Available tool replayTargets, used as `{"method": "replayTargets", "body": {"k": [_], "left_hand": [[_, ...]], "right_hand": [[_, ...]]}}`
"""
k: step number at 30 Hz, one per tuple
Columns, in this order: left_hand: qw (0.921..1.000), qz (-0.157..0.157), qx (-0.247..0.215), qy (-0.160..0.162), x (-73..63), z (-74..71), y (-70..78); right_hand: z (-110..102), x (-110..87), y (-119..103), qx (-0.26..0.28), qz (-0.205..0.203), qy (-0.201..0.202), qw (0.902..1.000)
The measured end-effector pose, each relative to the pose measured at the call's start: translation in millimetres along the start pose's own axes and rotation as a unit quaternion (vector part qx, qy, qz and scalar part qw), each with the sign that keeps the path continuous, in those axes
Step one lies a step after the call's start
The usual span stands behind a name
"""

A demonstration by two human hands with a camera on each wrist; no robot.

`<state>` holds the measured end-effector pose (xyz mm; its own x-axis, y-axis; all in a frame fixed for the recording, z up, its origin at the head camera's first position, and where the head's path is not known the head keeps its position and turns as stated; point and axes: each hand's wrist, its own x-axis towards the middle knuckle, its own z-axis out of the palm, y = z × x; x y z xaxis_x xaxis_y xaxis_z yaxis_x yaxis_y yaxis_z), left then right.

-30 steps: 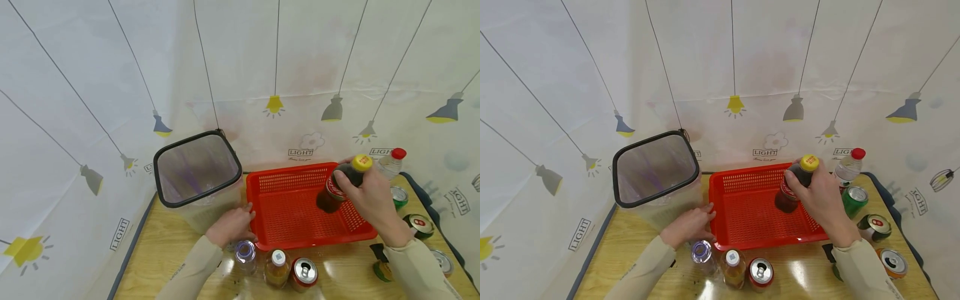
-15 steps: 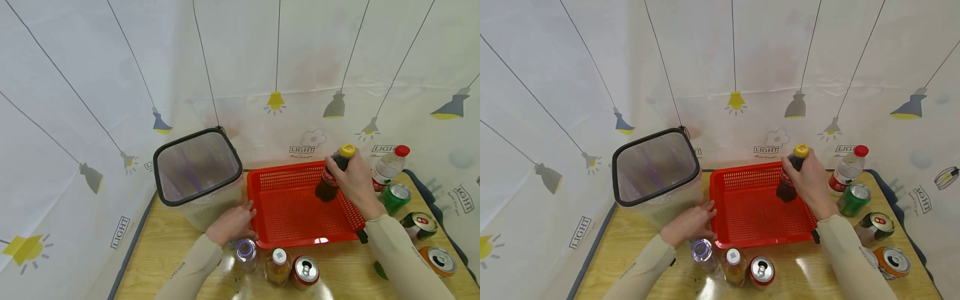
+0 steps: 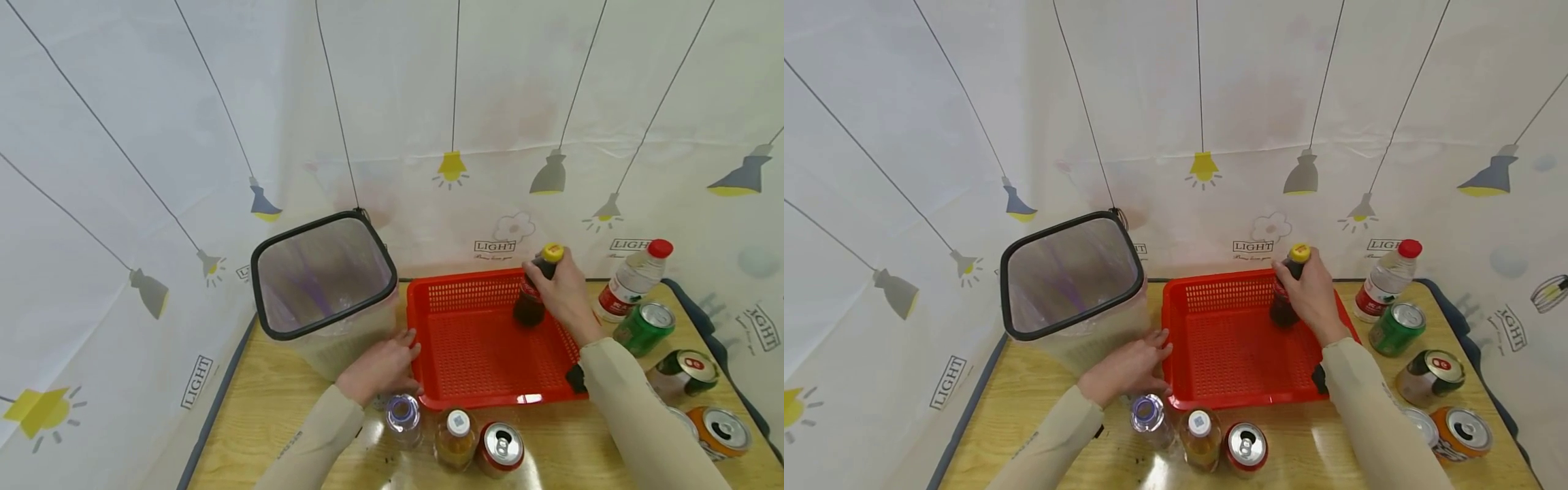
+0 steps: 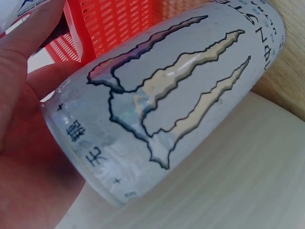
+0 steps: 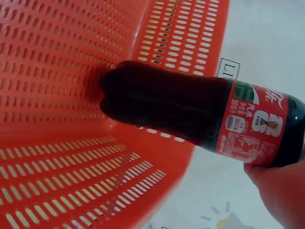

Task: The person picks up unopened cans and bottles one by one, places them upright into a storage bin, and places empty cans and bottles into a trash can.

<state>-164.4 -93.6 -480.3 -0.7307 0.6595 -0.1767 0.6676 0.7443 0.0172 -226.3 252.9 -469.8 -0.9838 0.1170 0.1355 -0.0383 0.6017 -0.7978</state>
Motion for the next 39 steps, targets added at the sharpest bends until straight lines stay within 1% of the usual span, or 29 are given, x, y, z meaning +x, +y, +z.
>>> {"method": "replayTargets", "body": {"k": [4, 9, 16, 18, 20, 24, 29, 33, 39], "left_hand": [[0.9999, 0.004, -0.008, -0.006, 0.4, -0.5, 0.6], [0.9997, 0.0, -0.021, -0.013, 0.1, -1.1, -0.3], [0.9997, -0.001, -0.021, -0.01, 0.6, -2.7, 2.0], [0.9997, 0.0, -0.022, -0.009, 1.2, -2.1, 2.7], [0.9996, -0.001, -0.024, -0.011, 1.6, -1.4, 3.0], [0.9993, -0.006, -0.034, -0.013, 0.3, -0.7, 2.6], [0.9989, -0.012, -0.043, -0.012, -0.6, 0.2, 1.6], [0.9993, -0.011, -0.034, -0.007, 0.0, 1.7, 1.3], [0.9993, -0.012, -0.034, -0.007, 2.1, 2.6, 3.2]], "right_hand": [[1, 0.5, 10, 0.004, 0.014, -0.016, 0.9998], [-4, 1.1, 17, 0.01, 0.037, -0.036, 0.9986], [-9, 1.8, 13, 0.01, 0.066, -0.067, 0.9955], [-11, 1.0, 11, 0.004, 0.066, -0.071, 0.9953], [-14, -1.5, 6, 0.008, 0.06, -0.064, 0.9961], [-23, -13.5, -8, 0.023, 0.04, -0.034, 0.9983], [-34, -37.5, -29, 0.032, 0.028, -0.002, 0.9991], [-43, -59.7, -45, 0.025, 0.006, 0.009, 0.9996], [-62, -88.9, -56, 0.026, -0.038, 0.023, 0.9987]]}}
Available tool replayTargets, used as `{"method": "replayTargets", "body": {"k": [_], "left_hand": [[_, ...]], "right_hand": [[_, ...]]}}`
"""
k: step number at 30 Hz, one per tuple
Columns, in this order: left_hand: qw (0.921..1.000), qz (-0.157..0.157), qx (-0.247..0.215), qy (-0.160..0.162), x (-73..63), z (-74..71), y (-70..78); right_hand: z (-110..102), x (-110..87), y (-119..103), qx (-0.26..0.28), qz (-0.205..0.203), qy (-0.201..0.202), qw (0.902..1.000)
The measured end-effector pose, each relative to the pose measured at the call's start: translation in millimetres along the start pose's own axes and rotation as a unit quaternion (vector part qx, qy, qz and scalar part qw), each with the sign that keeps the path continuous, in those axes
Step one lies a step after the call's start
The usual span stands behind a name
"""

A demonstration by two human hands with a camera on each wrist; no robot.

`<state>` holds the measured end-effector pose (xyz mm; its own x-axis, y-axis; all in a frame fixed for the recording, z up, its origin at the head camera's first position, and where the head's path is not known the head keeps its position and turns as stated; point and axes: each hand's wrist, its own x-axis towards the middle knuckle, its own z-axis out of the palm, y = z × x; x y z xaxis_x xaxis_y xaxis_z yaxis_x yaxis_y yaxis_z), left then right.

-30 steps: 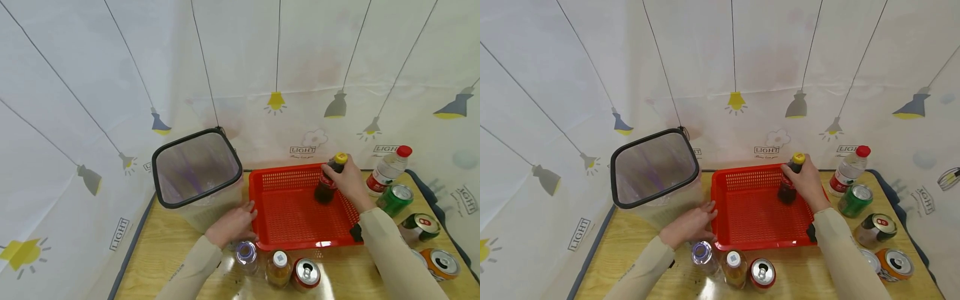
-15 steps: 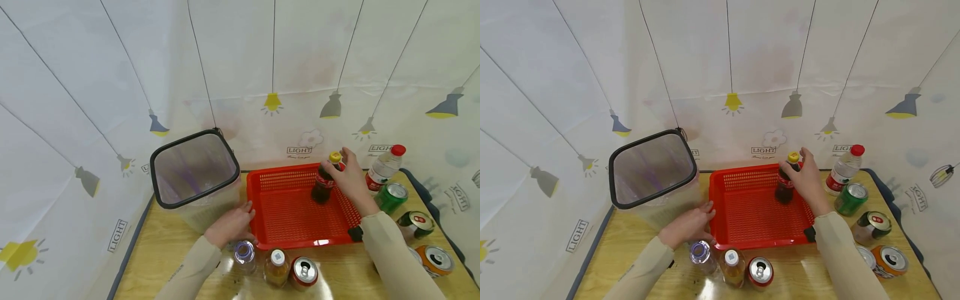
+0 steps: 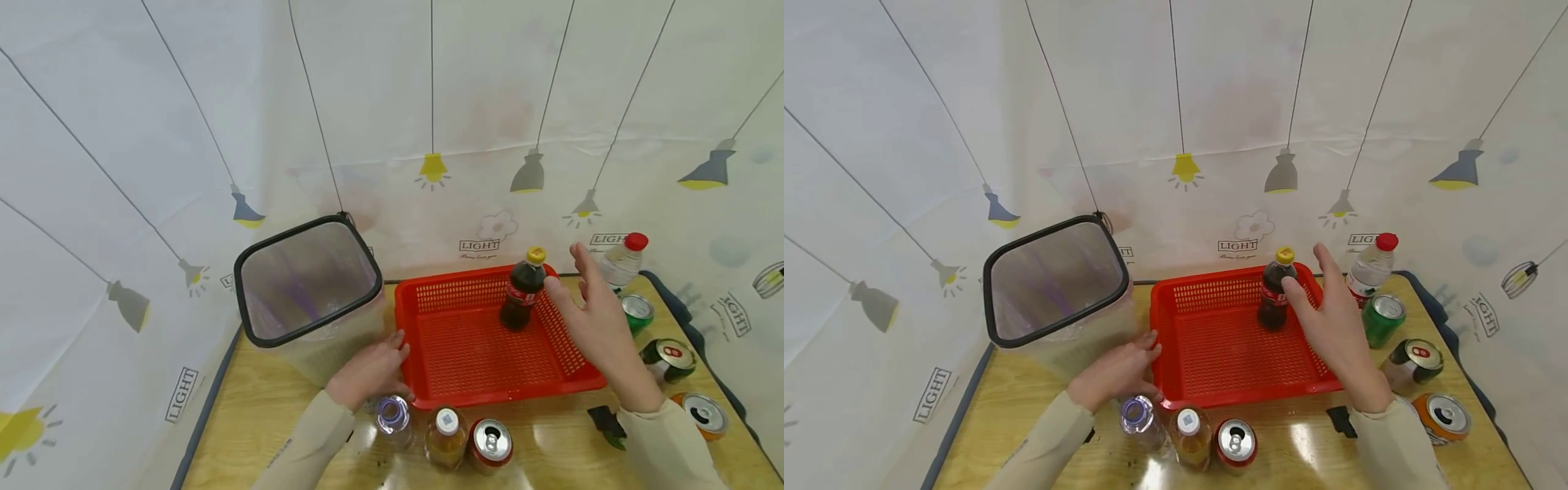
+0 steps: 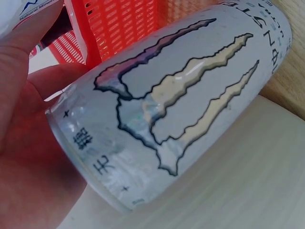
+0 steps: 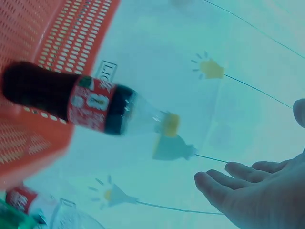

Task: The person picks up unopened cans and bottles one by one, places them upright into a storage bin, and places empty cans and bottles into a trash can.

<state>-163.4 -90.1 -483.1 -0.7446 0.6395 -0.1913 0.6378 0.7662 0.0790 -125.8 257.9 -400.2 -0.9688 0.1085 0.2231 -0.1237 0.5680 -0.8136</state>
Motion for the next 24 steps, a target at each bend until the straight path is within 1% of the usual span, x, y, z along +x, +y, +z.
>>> {"method": "replayTargets", "body": {"k": [6, 9, 11, 14, 16, 18, 20, 24], "left_hand": [[0.9999, 0.006, -0.001, 0.008, -0.9, 0.1, 0.0], [0.9999, 0.009, 0.003, 0.011, -0.7, 0.8, -0.2], [0.9999, 0.01, 0.003, 0.01, -0.6, 0.8, -0.4], [0.9999, 0.01, 0.0, 0.006, -0.3, 1.0, -0.5], [1.0, 0.009, -0.003, 0.003, -0.1, 0.4, -0.2], [1.0, 0.006, -0.008, -0.002, -0.3, -0.2, 0.3], [0.9999, 0.001, -0.013, -0.006, -0.5, -1.2, 1.0], [0.9997, -0.004, -0.018, -0.014, -0.5, -2.3, 2.2]], "right_hand": [[-26, -14.5, -4, -0.009, -0.015, 0.007, 0.9998], [-41, -15.1, 0, -0.018, -0.019, 0.013, 0.9996], [-52, -13.6, 4, -0.021, -0.012, 0.015, 0.9996], [-66, -7.8, 12, -0.031, -0.005, 0.022, 0.9993], [-74, -2.1, 18, -0.046, 0.011, 0.028, 0.9985], [-79, 5.2, 24, -0.055, 0.014, 0.043, 0.9975], [-83, 12.6, 31, -0.064, 0.027, 0.058, 0.9959], [-90, 26.8, 44, -0.066, 0.046, 0.077, 0.9938]]}}
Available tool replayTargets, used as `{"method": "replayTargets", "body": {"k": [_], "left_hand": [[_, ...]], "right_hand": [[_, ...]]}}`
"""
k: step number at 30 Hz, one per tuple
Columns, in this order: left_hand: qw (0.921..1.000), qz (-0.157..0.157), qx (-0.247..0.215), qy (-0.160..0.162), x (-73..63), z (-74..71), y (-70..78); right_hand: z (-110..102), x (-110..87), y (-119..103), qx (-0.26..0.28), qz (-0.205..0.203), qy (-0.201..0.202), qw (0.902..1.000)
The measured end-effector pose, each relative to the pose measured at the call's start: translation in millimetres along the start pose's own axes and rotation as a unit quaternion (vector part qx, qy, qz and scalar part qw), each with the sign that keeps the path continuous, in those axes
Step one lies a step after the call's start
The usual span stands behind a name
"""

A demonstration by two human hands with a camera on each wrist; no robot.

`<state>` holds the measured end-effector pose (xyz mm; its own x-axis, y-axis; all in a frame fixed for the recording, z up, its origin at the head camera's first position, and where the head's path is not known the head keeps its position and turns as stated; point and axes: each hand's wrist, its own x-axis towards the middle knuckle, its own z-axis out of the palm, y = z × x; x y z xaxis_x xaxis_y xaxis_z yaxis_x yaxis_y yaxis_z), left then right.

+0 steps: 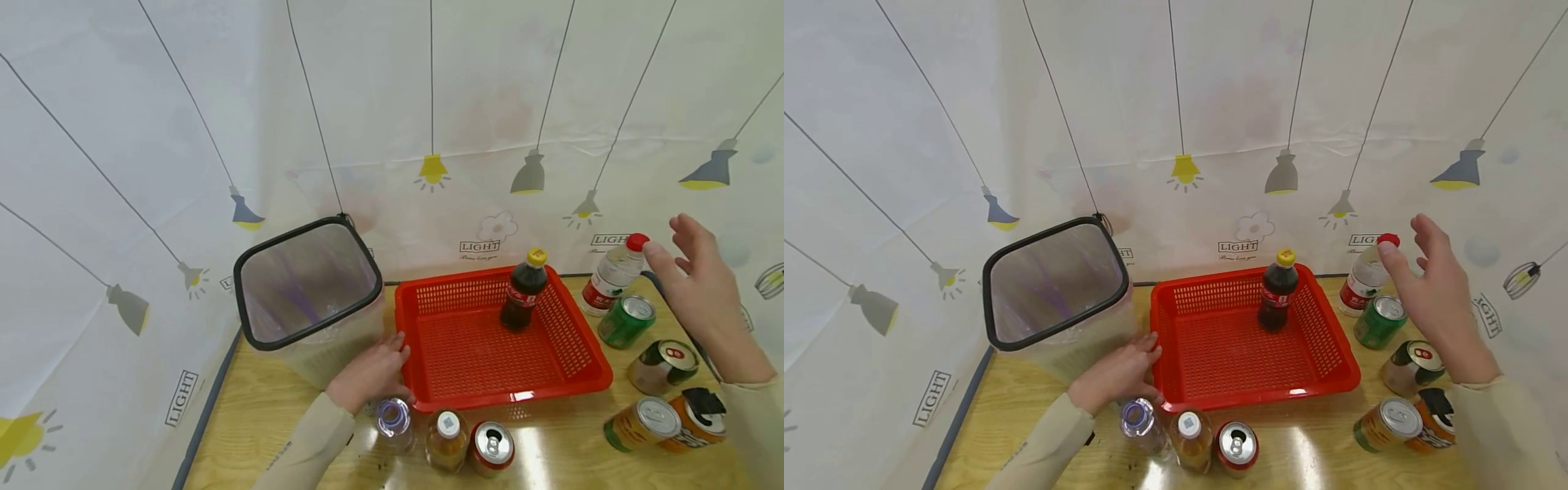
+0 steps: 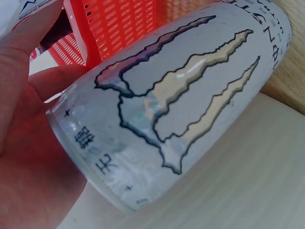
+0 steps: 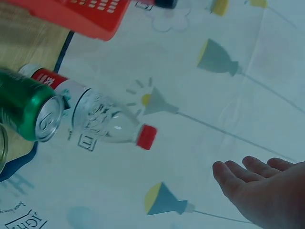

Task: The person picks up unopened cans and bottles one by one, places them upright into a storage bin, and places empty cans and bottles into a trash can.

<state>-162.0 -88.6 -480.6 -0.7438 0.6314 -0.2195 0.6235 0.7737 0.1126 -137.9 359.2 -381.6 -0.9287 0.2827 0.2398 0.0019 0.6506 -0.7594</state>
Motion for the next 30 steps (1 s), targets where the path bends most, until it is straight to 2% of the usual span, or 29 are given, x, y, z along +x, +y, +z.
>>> {"method": "replayTargets", "body": {"k": [7, 11, 15, 21, 30], "left_hand": [[1.0, -0.005, 0.002, -0.003, -0.2, 1.0, -0.4], [0.9999, -0.004, 0.009, 0.001, 0.5, 1.4, -0.5], [0.9999, -0.001, 0.015, 0.004, 0.8, 1.1, 0.1], [0.9998, 0.001, 0.021, 0.003, 0.6, -0.4, 0.7], [0.9987, 0.015, 0.048, 0.009, -0.7, 1.7, -1.0]], "right_hand": [[3, 32.5, 22, 0.005, 0.038, 0.002, 0.9993], [5, 49.5, 37, 0.011, 0.069, -0.011, 0.9975], [4, 62.2, 53, 0.007, 0.093, -0.042, 0.9948], [12, 79.7, 73, -0.021, 0.139, -0.104, 0.9846], [33, 87.1, 96, 0.004, 0.217, -0.127, 0.9679]]}}
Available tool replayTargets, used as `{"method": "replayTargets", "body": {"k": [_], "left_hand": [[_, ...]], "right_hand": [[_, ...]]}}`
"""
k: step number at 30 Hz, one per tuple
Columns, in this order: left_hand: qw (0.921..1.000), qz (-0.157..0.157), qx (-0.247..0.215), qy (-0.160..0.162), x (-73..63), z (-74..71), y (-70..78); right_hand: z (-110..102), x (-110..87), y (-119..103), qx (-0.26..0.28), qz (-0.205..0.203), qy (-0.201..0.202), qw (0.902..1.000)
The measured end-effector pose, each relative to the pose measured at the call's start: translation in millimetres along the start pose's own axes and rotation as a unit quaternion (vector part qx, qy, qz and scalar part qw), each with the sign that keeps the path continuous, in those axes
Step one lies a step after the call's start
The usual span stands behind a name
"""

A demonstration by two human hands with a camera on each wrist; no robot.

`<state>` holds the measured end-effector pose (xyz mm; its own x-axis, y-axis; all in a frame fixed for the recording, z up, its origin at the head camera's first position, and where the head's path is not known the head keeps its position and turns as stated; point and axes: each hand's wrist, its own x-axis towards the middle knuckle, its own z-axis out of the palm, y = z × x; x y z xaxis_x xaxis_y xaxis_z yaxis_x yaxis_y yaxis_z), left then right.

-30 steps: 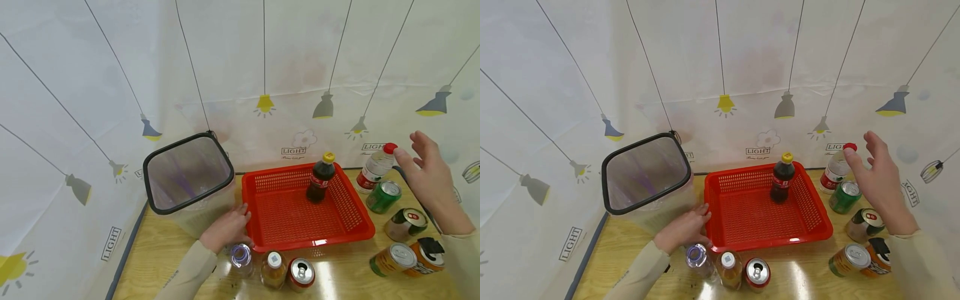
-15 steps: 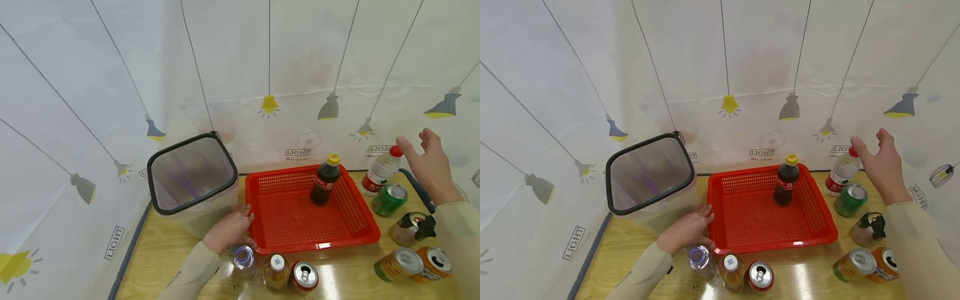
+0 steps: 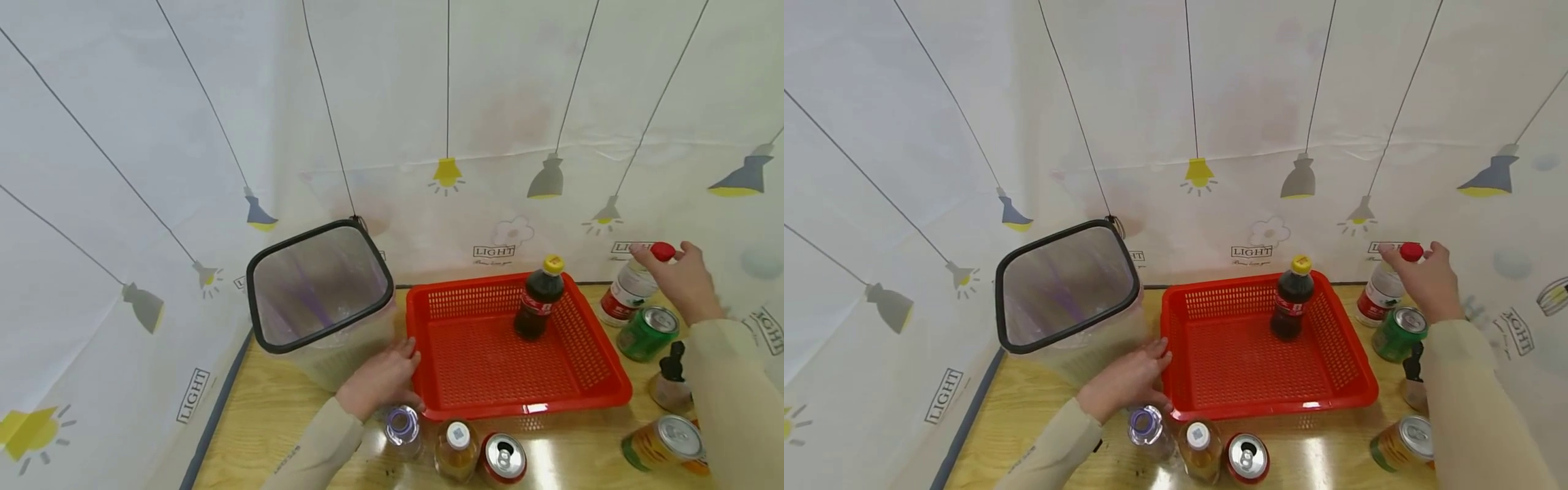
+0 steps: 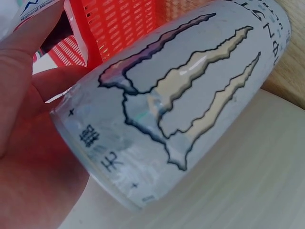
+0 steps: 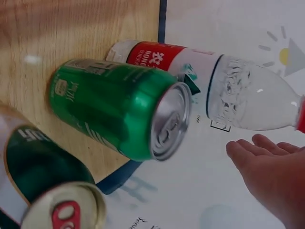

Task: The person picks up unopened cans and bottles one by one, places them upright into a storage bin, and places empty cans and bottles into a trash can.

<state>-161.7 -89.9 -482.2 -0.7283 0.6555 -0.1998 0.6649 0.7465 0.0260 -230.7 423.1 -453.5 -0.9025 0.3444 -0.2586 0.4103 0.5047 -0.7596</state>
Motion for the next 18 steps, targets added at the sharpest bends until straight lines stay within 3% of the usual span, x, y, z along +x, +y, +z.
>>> {"method": "replayTargets", "body": {"k": [11, 18], "left_hand": [[0.9932, 0.075, 0.058, 0.067, -7.0, 11.6, -10.6], [0.9878, 0.116, 0.079, 0.067, -3.8, 13.7, -8.8]], "right_hand": [[15, 7.0, 10, -0.003, 0.043, -0.002, 0.9991], [21, 11.0, 13, -0.011, 0.049, -0.016, 0.9986]]}}
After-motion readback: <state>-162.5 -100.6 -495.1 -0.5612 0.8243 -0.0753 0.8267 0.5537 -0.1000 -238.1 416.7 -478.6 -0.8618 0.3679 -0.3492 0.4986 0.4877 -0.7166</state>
